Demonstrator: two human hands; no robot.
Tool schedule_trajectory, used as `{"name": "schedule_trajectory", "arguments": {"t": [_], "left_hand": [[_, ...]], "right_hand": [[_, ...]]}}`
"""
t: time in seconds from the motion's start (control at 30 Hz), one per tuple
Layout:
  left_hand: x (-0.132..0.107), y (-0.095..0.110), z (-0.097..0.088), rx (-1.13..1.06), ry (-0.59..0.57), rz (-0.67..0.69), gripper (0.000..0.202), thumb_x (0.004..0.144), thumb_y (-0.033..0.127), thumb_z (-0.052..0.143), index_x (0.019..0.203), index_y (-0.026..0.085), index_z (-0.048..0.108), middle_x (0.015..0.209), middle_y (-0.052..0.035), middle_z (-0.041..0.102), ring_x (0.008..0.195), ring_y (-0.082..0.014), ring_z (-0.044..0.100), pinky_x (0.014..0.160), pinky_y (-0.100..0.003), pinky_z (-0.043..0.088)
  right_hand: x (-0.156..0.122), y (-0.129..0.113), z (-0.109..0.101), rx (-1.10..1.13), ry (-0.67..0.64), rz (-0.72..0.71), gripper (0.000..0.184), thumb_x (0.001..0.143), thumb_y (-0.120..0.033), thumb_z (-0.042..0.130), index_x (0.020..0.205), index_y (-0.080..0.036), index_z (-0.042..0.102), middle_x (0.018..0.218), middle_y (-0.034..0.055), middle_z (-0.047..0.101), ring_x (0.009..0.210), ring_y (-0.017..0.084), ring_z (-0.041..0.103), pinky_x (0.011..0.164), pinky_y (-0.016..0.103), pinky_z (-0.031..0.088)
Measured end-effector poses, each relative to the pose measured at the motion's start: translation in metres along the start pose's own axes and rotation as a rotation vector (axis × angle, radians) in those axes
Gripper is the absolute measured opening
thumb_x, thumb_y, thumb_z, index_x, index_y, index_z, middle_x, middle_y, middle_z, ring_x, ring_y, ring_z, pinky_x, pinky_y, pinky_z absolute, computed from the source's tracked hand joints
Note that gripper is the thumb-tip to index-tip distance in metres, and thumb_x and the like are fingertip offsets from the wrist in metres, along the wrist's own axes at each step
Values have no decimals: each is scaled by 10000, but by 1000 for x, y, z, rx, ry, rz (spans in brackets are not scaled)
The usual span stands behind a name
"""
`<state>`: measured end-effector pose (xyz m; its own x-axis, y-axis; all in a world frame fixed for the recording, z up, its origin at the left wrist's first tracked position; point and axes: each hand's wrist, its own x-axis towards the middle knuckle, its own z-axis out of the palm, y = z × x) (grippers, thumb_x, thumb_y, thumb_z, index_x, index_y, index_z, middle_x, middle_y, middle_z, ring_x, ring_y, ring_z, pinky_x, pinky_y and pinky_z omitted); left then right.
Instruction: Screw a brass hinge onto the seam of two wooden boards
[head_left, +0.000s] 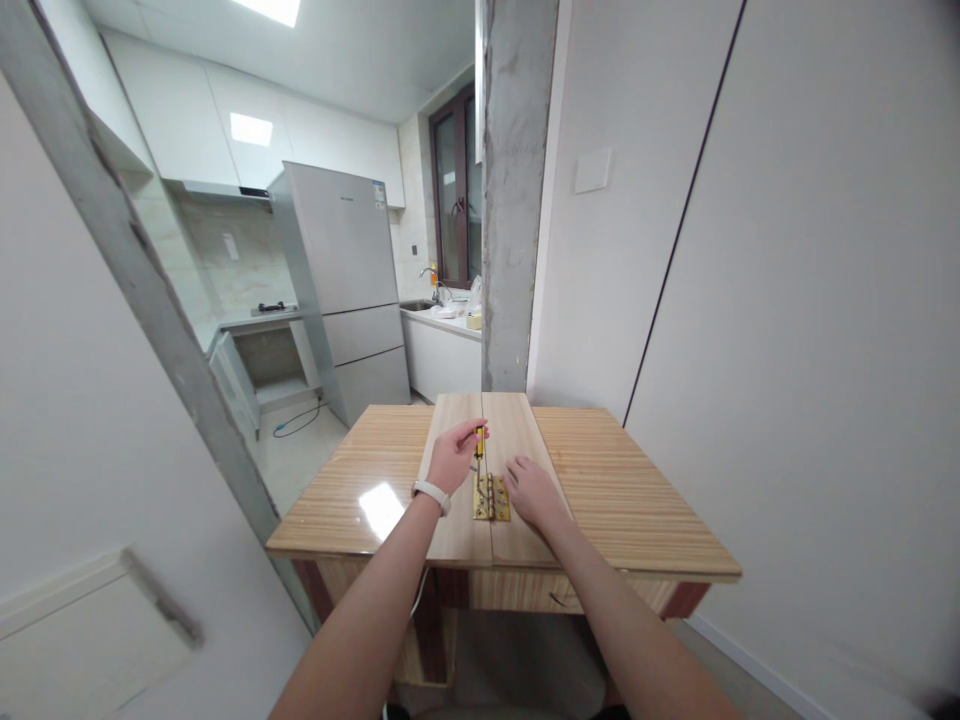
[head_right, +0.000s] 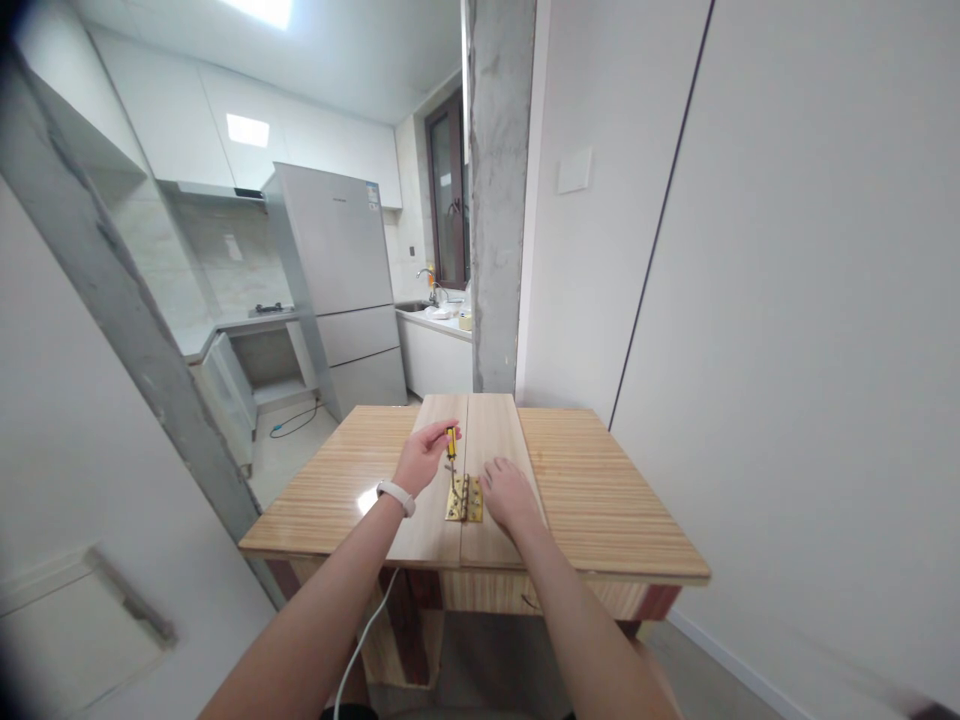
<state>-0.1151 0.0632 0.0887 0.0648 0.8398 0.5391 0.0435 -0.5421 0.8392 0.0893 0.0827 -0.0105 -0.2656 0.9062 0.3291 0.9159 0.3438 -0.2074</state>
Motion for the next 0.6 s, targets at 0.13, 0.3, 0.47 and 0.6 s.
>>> {"name": "schedule_trajectory", "arguments": {"t": [0.13,0.3,0.47,0.6], "left_hand": [[0,-3,2,-23,29,-6,281,908,224,629,1174,204,718,1090,-83,757,1035,-214,720,956,-375,560],[1,-1,2,17,63,-17,270,885,230,669,1147,214,734,1061,-75,758,982,-205,720,914,-363,572],[3,-2,1,99,97,16,217,876,248,697,1088,209,727,990,-69,745,926,-192,703,831,-325,571],[3,-2,-2,81,73,33,204,898,271,680,1086,193,699,995,-71,730,933,-179,691,857,-322,557]], "right_hand": [[0,1,1,-1,-9,8,455,1021,-456,340,1309,-244,622,1443,108,539,1328,251,441,1119,368,282],[0,0,-1,-8,-15,4,453,1025,-455,335,1289,-240,634,1422,108,555,1312,249,457,1112,363,295],[0,-1,-2,-12,11,-12,447,1030,-453,340,1280,-238,641,1397,110,577,1305,243,472,1117,349,295],[1,1,3,-12,14,-16,447,1028,-460,346,1275,-236,644,1410,113,569,1313,243,470,1129,355,288]]}}
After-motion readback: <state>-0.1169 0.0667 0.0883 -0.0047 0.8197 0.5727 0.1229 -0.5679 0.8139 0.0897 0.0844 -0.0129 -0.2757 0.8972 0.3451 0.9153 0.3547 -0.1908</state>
